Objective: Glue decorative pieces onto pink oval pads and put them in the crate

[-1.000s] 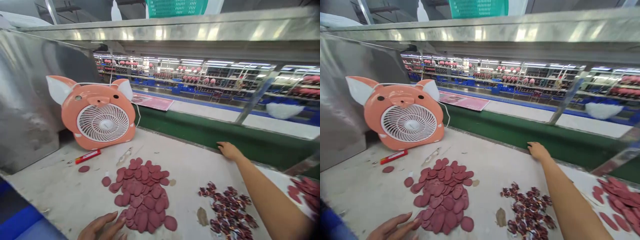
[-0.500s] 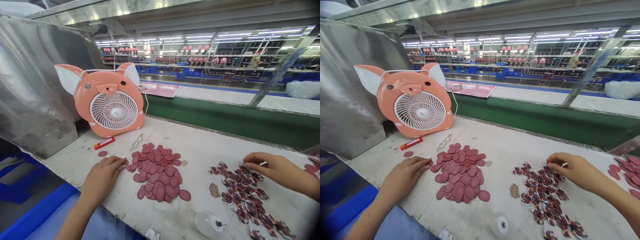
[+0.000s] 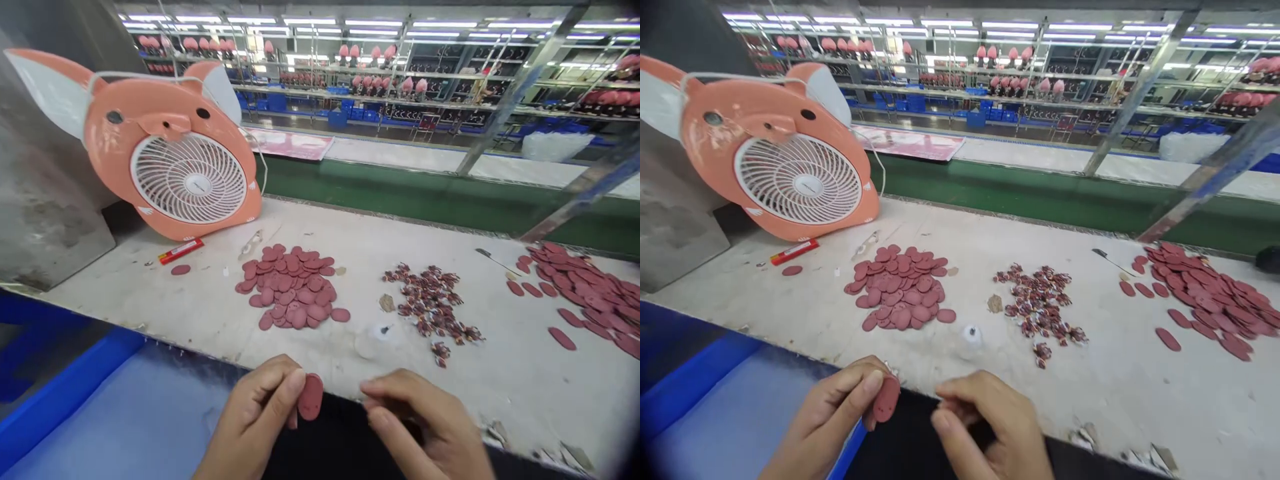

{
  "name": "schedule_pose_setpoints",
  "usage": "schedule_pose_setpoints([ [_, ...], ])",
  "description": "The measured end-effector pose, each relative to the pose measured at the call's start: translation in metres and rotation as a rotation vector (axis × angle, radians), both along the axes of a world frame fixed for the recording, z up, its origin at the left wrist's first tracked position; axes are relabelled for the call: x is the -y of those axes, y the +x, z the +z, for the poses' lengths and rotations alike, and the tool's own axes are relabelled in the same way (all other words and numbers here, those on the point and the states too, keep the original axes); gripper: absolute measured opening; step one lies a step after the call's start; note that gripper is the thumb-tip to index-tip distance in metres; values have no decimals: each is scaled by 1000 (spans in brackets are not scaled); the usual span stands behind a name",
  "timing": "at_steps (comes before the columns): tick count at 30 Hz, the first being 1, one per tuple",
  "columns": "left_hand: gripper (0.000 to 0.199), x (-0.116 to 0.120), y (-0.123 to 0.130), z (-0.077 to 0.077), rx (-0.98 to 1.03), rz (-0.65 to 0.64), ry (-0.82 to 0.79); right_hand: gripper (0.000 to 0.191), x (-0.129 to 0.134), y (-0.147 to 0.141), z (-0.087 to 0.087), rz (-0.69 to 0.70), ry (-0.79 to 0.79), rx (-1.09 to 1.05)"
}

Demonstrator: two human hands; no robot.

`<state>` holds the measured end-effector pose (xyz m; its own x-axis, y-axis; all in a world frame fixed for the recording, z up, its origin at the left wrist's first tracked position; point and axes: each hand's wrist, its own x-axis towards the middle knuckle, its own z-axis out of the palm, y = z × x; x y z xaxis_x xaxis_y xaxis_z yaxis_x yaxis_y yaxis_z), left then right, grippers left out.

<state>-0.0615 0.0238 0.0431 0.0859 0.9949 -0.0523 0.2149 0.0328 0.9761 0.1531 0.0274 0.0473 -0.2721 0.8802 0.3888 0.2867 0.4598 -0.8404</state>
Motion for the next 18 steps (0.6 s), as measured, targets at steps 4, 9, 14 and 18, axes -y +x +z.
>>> schedule_pose_setpoints([
  [4,40,12,15,-6,122,-35,-140,14,3,-24,-11,71,-454,-148],
  [9,35,27,20,-35,611,-99,-428,13,8,-29,-30,159,-665,-367],
  [14,33,31,23,-51,884,-118,-572,19,21,-38,-43,182,-722,-424],
  [18,34,34,25,-55,1002,-104,-603,9,23,-29,-45,-164,-205,-129],
])
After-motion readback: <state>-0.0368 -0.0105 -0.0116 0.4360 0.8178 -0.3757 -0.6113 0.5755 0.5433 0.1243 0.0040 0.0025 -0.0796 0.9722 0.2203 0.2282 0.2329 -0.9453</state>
